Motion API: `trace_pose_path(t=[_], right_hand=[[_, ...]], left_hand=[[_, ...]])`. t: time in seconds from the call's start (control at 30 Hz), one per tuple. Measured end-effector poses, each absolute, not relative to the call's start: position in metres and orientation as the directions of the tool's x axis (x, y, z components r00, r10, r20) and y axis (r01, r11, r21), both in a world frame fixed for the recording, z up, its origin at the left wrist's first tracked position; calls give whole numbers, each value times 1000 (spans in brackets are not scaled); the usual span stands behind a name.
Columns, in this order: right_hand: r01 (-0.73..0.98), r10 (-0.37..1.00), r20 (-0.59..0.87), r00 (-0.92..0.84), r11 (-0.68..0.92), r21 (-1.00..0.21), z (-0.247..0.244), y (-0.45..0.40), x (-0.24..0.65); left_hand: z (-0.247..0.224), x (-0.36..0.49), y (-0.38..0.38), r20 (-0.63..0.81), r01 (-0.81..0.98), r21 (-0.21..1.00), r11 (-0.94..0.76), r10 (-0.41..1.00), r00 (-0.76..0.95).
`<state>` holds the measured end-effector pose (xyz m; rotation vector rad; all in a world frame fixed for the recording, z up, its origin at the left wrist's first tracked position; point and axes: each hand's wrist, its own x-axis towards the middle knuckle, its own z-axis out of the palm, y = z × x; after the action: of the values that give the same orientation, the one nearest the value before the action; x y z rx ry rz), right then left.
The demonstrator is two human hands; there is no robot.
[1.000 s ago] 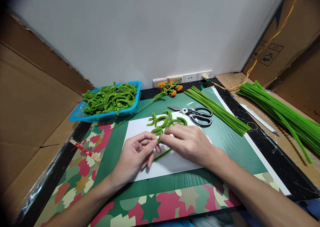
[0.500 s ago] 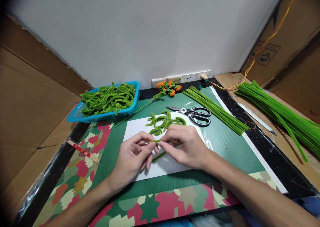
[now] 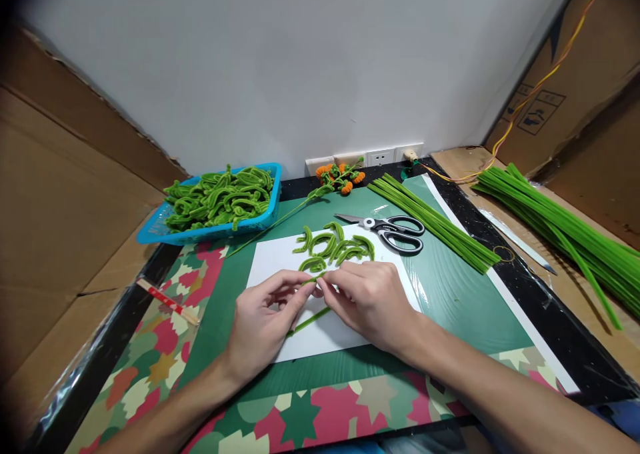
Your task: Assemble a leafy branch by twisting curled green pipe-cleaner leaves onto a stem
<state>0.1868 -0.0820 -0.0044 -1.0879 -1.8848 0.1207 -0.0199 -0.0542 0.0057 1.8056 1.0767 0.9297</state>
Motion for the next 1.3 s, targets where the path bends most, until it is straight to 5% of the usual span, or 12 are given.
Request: trace_pose_path(t=[0.17, 0.47, 0.73, 1.07, 1.2, 1.3], right_hand=[[706, 620, 723, -303, 656, -267, -5, -80, 188], [708, 616, 714, -334, 664, -242, -5, -80, 188], [706, 587, 736, -338, 675, -215, -4, -75, 199], [645, 411, 773, -483, 764, -4, 2, -74, 213], [621, 494, 763, -416, 768, -159, 2, -77, 206], [450, 742, 623, -247, 657, -604, 5, -80, 197]], left_hand=[[6, -20, -55, 183, 318, 896, -310, 910, 373], [7, -21, -59, 43, 276, 946, -171, 909, 414], [16, -20, -50, -152, 47, 988, 150, 842, 518], [20, -20, -47, -162, 13, 982, 188, 804, 572], [22, -20, -52, -115, 59, 993, 99, 817, 564], [20, -25, -51, 96, 176, 961, -214, 853, 513]])
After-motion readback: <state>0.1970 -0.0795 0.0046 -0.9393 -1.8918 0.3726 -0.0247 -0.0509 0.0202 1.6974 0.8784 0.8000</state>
